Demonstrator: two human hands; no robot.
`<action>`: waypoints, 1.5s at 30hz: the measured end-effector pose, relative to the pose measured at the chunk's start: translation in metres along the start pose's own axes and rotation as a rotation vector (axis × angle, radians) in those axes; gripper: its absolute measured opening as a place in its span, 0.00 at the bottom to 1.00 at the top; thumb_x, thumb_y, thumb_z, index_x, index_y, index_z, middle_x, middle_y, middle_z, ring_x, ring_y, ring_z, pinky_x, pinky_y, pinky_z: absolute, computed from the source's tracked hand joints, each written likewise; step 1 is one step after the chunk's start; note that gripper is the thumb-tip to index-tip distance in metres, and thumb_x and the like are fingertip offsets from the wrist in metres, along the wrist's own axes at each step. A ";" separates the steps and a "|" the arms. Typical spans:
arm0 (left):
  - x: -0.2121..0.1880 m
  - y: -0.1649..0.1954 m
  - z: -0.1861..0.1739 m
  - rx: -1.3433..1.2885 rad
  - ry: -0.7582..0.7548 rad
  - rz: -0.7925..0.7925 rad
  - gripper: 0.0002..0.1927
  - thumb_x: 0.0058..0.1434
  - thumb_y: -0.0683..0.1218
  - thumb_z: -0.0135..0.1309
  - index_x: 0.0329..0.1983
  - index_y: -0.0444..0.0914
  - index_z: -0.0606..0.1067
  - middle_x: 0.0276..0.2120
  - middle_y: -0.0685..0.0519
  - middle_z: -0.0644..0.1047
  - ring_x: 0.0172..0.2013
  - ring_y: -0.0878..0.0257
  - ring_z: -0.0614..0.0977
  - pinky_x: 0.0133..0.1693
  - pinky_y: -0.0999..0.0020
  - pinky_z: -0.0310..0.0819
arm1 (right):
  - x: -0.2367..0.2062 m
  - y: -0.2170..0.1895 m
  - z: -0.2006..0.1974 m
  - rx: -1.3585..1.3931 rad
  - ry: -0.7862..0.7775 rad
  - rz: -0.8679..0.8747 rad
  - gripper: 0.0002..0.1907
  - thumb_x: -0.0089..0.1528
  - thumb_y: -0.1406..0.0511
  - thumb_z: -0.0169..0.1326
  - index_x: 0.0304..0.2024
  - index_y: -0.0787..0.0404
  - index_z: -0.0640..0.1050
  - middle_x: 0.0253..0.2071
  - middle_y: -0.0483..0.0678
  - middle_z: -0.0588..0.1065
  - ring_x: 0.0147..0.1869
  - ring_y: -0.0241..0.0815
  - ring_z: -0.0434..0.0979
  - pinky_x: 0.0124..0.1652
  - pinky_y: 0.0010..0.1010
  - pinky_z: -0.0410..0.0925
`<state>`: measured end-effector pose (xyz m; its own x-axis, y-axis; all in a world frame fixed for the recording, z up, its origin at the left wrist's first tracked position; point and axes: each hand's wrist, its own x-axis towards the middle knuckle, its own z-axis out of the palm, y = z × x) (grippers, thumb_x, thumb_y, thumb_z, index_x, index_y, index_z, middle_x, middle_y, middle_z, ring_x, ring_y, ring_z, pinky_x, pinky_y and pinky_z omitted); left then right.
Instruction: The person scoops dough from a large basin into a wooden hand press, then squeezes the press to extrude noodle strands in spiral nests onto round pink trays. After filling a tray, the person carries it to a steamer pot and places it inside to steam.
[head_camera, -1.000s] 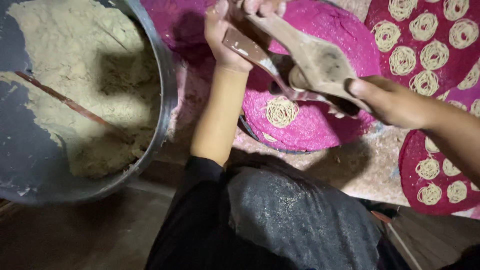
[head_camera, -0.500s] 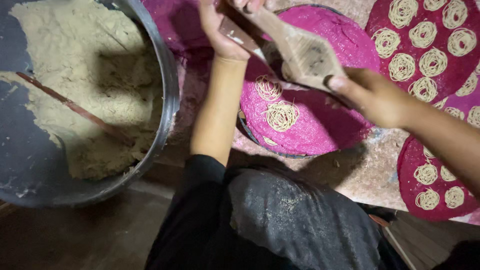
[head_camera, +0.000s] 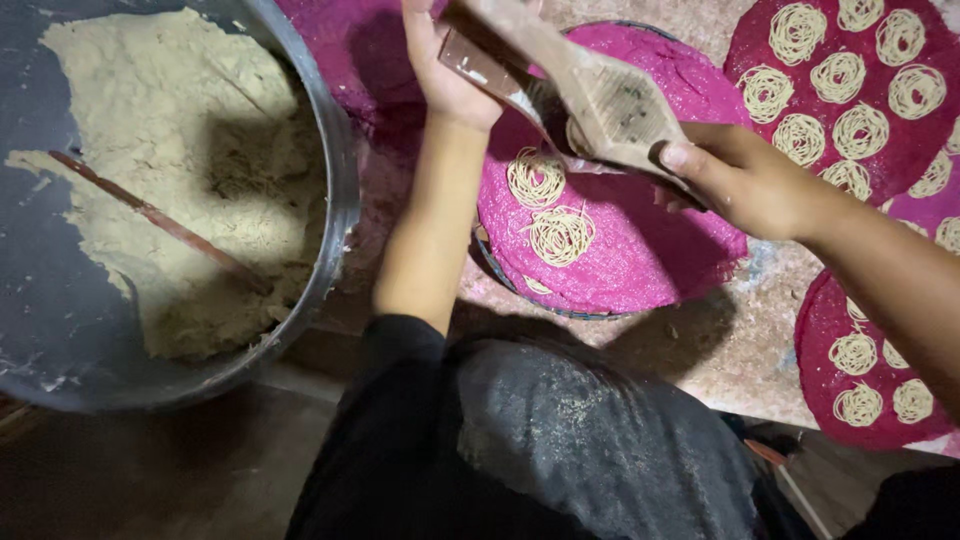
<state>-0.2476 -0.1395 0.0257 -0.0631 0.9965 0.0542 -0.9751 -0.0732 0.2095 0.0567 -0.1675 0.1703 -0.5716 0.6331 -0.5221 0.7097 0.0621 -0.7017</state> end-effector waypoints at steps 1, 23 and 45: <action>-0.006 0.000 -0.014 0.006 0.012 -0.039 0.30 0.62 0.67 0.44 0.42 0.35 0.76 0.37 0.47 0.80 0.41 0.54 0.82 0.48 0.56 0.77 | 0.001 0.001 0.001 -0.016 -0.002 0.004 0.32 0.68 0.45 0.40 0.51 0.66 0.77 0.33 0.50 0.79 0.37 0.41 0.79 0.40 0.36 0.71; -0.117 0.001 0.019 1.804 -0.024 0.200 0.25 0.70 0.56 0.54 0.67 0.44 0.68 0.50 0.48 0.83 0.48 0.62 0.88 0.45 0.65 0.83 | 0.008 0.066 -0.014 0.062 -0.050 -0.242 0.40 0.69 0.39 0.32 0.51 0.66 0.76 0.36 0.52 0.80 0.41 0.43 0.82 0.44 0.37 0.75; 0.038 -0.032 0.028 -0.266 -0.250 0.081 0.20 0.70 0.63 0.47 0.31 0.45 0.66 0.27 0.60 0.65 0.33 0.65 0.67 0.42 0.71 0.62 | 0.038 0.009 -0.040 -0.161 0.016 0.191 0.34 0.69 0.43 0.35 0.49 0.64 0.78 0.32 0.52 0.79 0.37 0.44 0.80 0.42 0.38 0.74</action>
<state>-0.2124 -0.1002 0.0482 -0.1202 0.9453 0.3033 -0.9923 -0.1055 -0.0645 0.0575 -0.1117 0.1635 -0.4154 0.6568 -0.6293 0.8614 0.0618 -0.5041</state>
